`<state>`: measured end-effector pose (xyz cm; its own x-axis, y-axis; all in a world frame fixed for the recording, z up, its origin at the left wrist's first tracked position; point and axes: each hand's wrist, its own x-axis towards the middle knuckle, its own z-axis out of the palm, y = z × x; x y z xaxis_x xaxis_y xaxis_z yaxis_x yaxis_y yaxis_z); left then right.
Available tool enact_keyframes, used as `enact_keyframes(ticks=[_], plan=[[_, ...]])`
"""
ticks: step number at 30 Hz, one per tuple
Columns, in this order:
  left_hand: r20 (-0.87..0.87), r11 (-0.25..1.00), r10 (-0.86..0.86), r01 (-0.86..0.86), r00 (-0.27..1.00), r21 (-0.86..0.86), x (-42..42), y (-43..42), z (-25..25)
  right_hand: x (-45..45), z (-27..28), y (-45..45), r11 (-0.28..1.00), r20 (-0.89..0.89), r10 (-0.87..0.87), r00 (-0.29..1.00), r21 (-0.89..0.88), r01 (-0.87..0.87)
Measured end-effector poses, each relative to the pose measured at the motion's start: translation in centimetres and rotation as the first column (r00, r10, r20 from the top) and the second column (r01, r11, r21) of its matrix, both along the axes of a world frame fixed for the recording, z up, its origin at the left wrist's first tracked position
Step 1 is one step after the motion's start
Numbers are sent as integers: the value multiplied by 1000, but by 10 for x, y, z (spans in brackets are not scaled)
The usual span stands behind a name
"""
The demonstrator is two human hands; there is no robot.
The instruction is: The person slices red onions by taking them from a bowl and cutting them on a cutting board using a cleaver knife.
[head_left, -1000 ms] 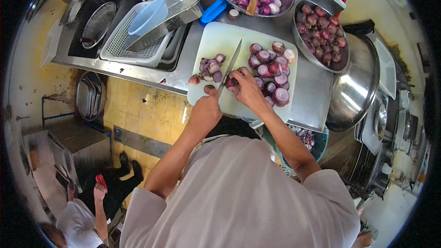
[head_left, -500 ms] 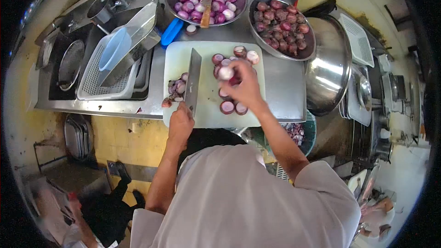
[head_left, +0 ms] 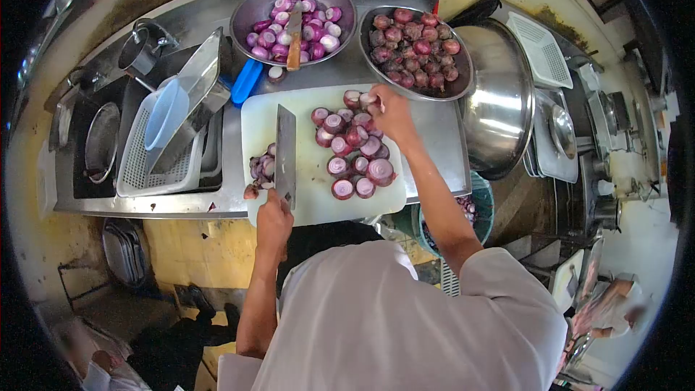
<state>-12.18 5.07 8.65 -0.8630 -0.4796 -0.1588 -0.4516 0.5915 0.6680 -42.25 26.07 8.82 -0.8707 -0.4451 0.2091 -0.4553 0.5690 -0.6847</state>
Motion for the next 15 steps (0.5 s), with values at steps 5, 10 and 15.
enact_keyframes(ticks=[5, 10, 15], plan=[[36, 999, 16, -18, 999, 47, 2, -3, -9, -86, 29, 28, 979, -313, -174, 934, -154, 130], [56, 999, 20, -21, 998, 28, 1, -2, -6, -167, -20, 46, 864, -46, 313, 949, 429, -264], [71, 999, 11, -13, 997, 32, 3, -1, -3, -177, -41, 33, 794, -39, 249, 968, 581, -181]])
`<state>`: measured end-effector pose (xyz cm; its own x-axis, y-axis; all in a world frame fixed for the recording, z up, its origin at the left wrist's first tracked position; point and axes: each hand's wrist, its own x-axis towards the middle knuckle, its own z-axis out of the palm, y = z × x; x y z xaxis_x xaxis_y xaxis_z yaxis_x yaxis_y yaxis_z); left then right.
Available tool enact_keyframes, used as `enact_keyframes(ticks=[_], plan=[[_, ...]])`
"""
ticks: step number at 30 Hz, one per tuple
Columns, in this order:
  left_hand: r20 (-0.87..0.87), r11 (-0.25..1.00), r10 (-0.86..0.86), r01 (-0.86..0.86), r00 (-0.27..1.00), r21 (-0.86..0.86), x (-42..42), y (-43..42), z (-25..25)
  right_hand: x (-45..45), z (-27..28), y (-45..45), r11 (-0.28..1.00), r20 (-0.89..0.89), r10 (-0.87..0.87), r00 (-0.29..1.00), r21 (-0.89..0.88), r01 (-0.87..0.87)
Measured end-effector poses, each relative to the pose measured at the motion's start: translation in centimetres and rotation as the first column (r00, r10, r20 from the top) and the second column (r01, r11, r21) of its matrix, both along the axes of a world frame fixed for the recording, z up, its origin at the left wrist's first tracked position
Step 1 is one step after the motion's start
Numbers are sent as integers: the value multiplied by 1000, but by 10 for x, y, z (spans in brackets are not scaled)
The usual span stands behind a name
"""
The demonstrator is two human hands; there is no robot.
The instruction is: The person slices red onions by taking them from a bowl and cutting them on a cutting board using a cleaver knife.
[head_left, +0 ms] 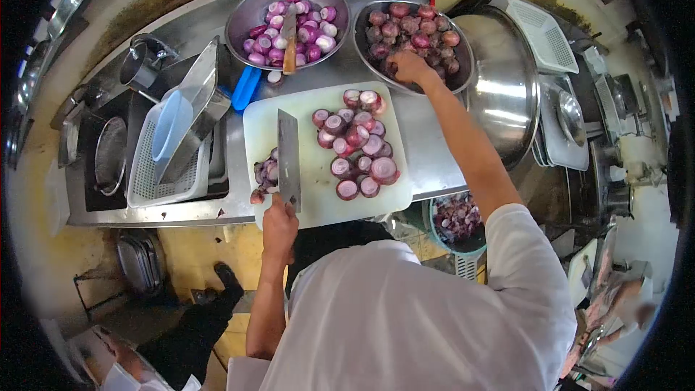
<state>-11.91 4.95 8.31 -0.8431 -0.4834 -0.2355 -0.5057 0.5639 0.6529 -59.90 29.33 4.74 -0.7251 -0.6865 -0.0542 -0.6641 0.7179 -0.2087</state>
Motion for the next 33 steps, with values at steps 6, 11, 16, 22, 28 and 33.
enact_keyframes(ticks=[6, 11, 16, 22, 28, 33], plan=[[-82, 1000, 12, -12, 997, 10, 1, -2, -4, 23, 48, 17, 790, 472, 54, 880, -560, 252], [-102, 998, 6, 1, 995, 68, 5, -12, -4, 129, 121, -13, 636, 574, 211, 791, -695, 335], [-72, 997, 13, -7, 997, 79, 1, -9, 43, 261, 82, -74, 714, 272, 406, 872, -690, -118], [-43, 984, -89, 82, 995, -156, 22, -7, 79, 322, 26, -96, 846, 321, 258, 911, -531, -53], [31, 969, -204, 207, 978, -134, 43, 5, 117, 324, 23, -98, 848, 298, 266, 917, -524, -76], [87, 969, -207, 217, 974, -122, 53, 11, 127, 326, 30, -98, 878, 309, 238, 921, -474, -67]])
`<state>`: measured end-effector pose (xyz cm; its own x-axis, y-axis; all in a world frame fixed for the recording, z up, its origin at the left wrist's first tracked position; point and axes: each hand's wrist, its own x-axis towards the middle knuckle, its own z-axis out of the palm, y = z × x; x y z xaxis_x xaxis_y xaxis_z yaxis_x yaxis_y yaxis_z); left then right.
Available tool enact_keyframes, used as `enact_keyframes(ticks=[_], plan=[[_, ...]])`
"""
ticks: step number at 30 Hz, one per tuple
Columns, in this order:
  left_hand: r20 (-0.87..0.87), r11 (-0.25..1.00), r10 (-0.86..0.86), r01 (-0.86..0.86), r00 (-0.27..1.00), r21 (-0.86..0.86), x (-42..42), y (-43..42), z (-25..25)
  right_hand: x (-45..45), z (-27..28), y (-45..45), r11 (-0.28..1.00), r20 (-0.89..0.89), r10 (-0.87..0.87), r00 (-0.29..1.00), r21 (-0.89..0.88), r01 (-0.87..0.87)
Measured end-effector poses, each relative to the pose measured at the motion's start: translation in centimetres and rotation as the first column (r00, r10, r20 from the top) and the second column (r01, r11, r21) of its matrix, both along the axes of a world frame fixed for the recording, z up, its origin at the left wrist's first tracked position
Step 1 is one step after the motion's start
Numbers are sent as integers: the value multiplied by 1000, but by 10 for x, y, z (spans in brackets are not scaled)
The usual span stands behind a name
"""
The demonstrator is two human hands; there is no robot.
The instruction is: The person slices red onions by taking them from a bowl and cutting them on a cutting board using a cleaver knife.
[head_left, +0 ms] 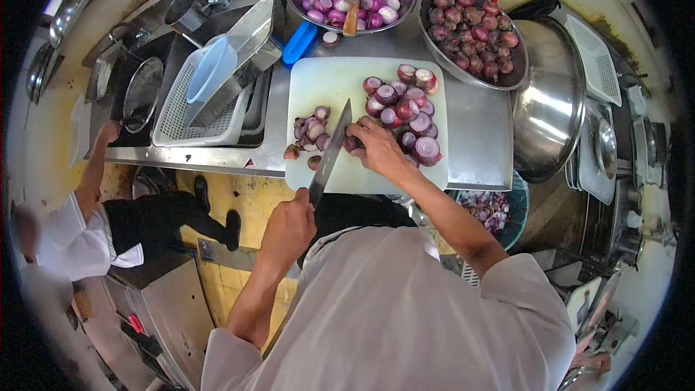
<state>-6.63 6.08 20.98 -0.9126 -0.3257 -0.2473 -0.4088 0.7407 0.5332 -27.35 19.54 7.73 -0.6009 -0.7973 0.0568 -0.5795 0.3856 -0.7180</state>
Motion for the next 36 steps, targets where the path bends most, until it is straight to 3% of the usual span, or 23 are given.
enact_keyframes(ticks=[4, 7, 12, 14, 18, 20, 21, 23, 27, 29, 33, 36], plan=[[-23, 1000, 3, -2, 1000, 18, -6, 4, -14, -1, -5, -2, 1000, -17, 26, 1000, 8, -26], [-168, 999, 19, -13, 986, 36, -28, 3, -56, -2, -2, -2, 999, 6, 45, 999, 12, -45], [-186, 994, 89, -75, 979, 78, -65, -8, -124, 2, 1, -2, 994, -54, 71, 996, -74, -75], [-200, 992, 107, -92, 974, 83, -65, -12, -132, 3, -3, -2, 998, -56, 62, 997, 9, -61], [-154, 983, 147, -127, 977, 133, -50, -25, -117, 4, 0, -7, 994, -178, 17, 984, 105, 1], [-109, 971, 185, -165, 977, 176, -40, -28, -115, 4, 1, -9, 998, 26, -57, 998, 8, 57], [-100, 959, 222, -199, 970, 204, -36, -30, -115, 6, -1, -11, 998, 31, -58, 998, 11, 58], [-89, 945, 259, -233, 962, 231, -33, -31, -114, 9, -5, -15, 920, 319, -26, 947, -363, 147], [-97, 968, 198, -179, 975, 177, -37, -33, -96, 12, -31, -10, 971, 209, 76, 975, -237, -25], [-69, 972, 191, -179, 979, 149, -35, -30, -89, 19, -22, -6, 993, -90, 46, 995, -100, -55], [-63, 978, 177, -168, 982, 126, -32, -30, -87, 17, -15, -5, 999, -117, -26, 993, 37, 31], [-12, 981, 166, -164, 986, 107, -29, -28, -76, 14, -20, -4, 995, -29, 7, 1000, -103, -9]])
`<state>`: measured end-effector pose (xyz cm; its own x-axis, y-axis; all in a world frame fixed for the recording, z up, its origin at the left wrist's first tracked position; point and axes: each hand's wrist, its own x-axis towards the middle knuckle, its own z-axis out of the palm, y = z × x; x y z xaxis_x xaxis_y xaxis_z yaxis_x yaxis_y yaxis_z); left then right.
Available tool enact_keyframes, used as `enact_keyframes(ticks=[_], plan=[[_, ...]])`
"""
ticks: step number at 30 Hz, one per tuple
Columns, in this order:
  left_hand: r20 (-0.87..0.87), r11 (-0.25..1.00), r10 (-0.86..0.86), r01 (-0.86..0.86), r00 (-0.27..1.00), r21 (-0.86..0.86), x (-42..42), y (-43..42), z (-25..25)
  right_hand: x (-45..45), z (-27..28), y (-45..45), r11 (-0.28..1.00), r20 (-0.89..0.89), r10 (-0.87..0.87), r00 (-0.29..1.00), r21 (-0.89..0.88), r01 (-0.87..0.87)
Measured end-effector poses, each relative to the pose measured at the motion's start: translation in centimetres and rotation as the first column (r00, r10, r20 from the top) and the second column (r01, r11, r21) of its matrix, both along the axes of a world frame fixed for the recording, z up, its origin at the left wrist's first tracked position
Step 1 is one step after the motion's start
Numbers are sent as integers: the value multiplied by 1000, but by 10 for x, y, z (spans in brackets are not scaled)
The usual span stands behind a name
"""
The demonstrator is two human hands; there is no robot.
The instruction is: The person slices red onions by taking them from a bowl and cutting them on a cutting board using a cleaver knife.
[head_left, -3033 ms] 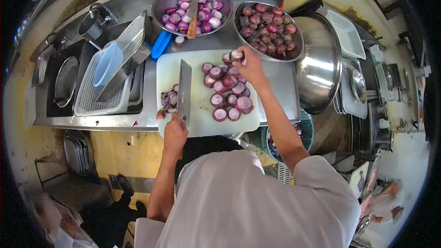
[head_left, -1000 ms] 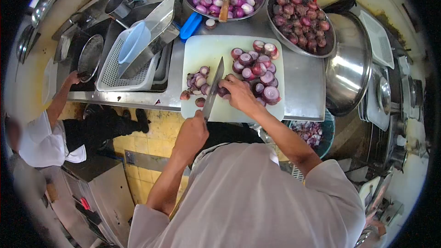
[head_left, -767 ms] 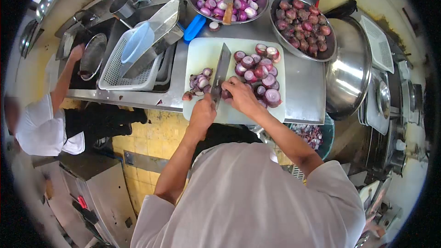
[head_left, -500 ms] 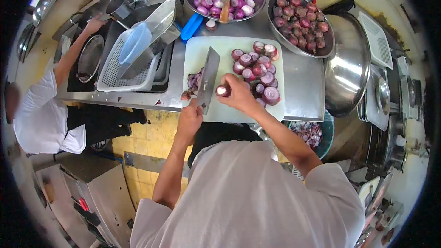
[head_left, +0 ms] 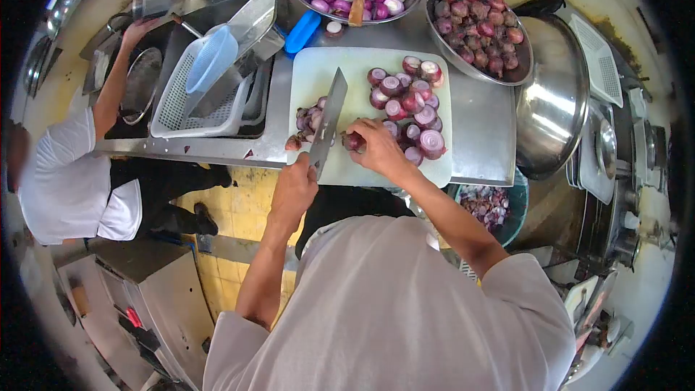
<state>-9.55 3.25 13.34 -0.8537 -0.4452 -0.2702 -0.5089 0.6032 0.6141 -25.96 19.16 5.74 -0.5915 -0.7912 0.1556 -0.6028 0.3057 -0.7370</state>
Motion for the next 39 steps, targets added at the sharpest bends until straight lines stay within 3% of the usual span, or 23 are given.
enact_keyframes(ticks=[2, 5, 16, 20, 24, 29, 31, 32, 34, 37, 38, 39], plan=[[19, 1000, -11, 12, 1000, -27, 1, 3, 16, 0, 5, 1, 995, 26, 2, 1000, -102, 1], [-17, 991, -76, 74, 997, -110, 8, 7, 33, -1, 10, 0, 998, 140, -15, 990, -56, 23], [103, 975, -193, 203, 976, -94, 28, 19, 77, -2, 14, -1, 998, 68, -20, 997, -51, 24], [72, 976, -195, 201, 978, -82, 17, 25, 53, -2, 10, -2, 1000, 93, -5, 996, 17, 3], [-68, 989, -138, 133, 988, -72, -21, 23, -36, 1, 16, -2, 1000, 86, 22, 996, -22, -20], [-74, 991, -136, 135, 988, -18, -35, 16, -38, 5, -8, 9, 997, 110, -30, 993, -70, 38], [-87, 992, -96, 88, 992, -89, -28, 16, -48, 6, 6, 14, 987, 214, -56, 975, -134, 86], [-101, 990, -127, 119, 987, -77, -26, 15, -50, 0, 19, 18, 980, 227, -88, 970, -154, 125], [7, 997, 18, -18, 1000, 75, -25, 15, -46, -22, 54, 32, 941, 223, -205, 953, -224, 255], [9, 998, 29, -30, 1000, 60, -24, 12, -56, -90, 96, 58, 781, 144, -508, 850, -340, 524], [-8, 997, 15, -14, 1000, 71, -25, 12, -54, -143, 65, 73, 763, -78, -587, 806, -386, 518], [-8, 997, 17, -16, 1000, 69, -24, 12, -53, -178, 61, 87, 705, -158, -682, 714, -404, 583]])
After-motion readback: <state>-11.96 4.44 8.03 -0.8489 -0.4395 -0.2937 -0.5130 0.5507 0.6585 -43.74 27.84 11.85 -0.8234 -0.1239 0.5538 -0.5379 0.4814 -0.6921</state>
